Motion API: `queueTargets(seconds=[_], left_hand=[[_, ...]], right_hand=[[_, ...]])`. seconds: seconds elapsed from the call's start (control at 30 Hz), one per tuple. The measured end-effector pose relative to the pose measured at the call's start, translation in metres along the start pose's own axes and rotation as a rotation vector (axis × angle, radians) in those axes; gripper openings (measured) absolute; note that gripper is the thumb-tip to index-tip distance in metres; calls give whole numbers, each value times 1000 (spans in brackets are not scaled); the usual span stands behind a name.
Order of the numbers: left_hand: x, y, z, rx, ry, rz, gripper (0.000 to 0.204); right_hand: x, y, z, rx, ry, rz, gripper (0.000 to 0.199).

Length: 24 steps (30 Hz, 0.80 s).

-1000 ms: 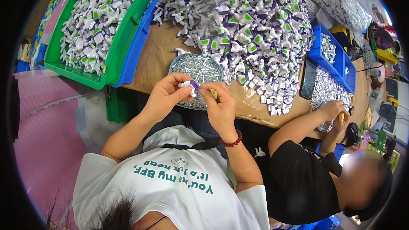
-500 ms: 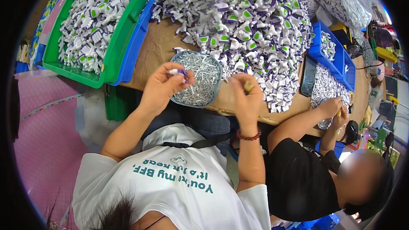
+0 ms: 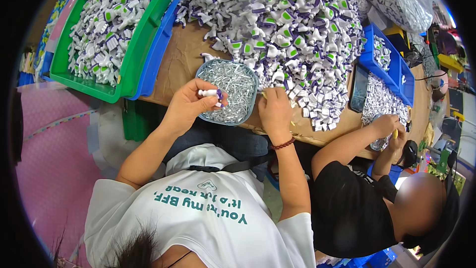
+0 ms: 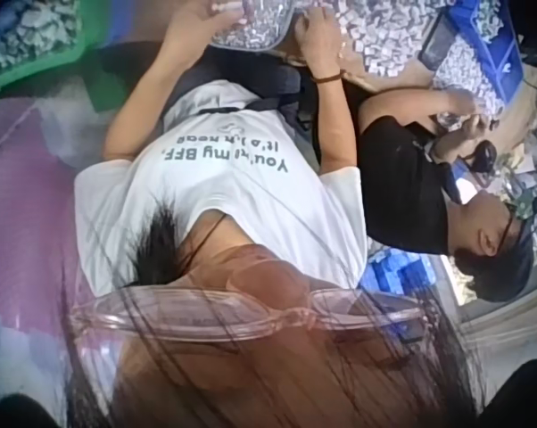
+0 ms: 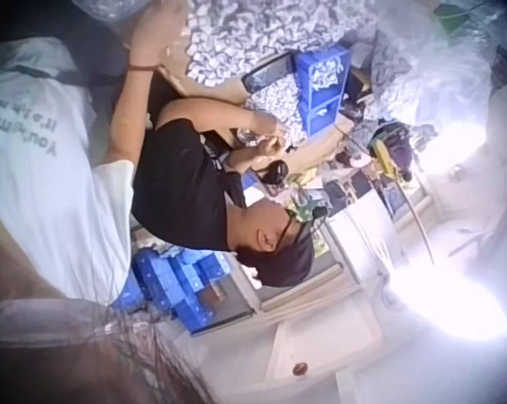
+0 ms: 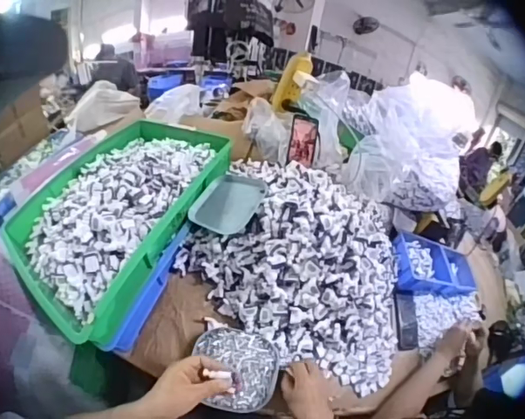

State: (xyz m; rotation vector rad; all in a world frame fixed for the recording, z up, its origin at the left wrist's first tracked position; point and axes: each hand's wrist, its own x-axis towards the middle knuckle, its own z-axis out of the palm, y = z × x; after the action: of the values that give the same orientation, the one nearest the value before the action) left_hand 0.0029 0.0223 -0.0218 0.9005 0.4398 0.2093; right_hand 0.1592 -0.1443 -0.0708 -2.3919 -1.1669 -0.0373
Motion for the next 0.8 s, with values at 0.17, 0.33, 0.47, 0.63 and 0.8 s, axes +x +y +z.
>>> queueTargets(seconds=[0.17,0.33,0.47,0.63,0.8], left_hand=[[3,-1,3,-108,0,-181,14],[4,1,10,-222,-23,-315,16],[3,0,10,-209,-38,-329,18],[3,1,11,-227,-42,-345,19],[3,-2,9,-327,-62,-379,20]], right_hand=[[8,-21,-37,567,-233,501,10],[15,-50,-50,801,-143,109,11],[15,-54,-50,845,-209,121,10],[13,-56,-52,852,-221,104,11],[13,-56,-52,872,-203,85,11]])
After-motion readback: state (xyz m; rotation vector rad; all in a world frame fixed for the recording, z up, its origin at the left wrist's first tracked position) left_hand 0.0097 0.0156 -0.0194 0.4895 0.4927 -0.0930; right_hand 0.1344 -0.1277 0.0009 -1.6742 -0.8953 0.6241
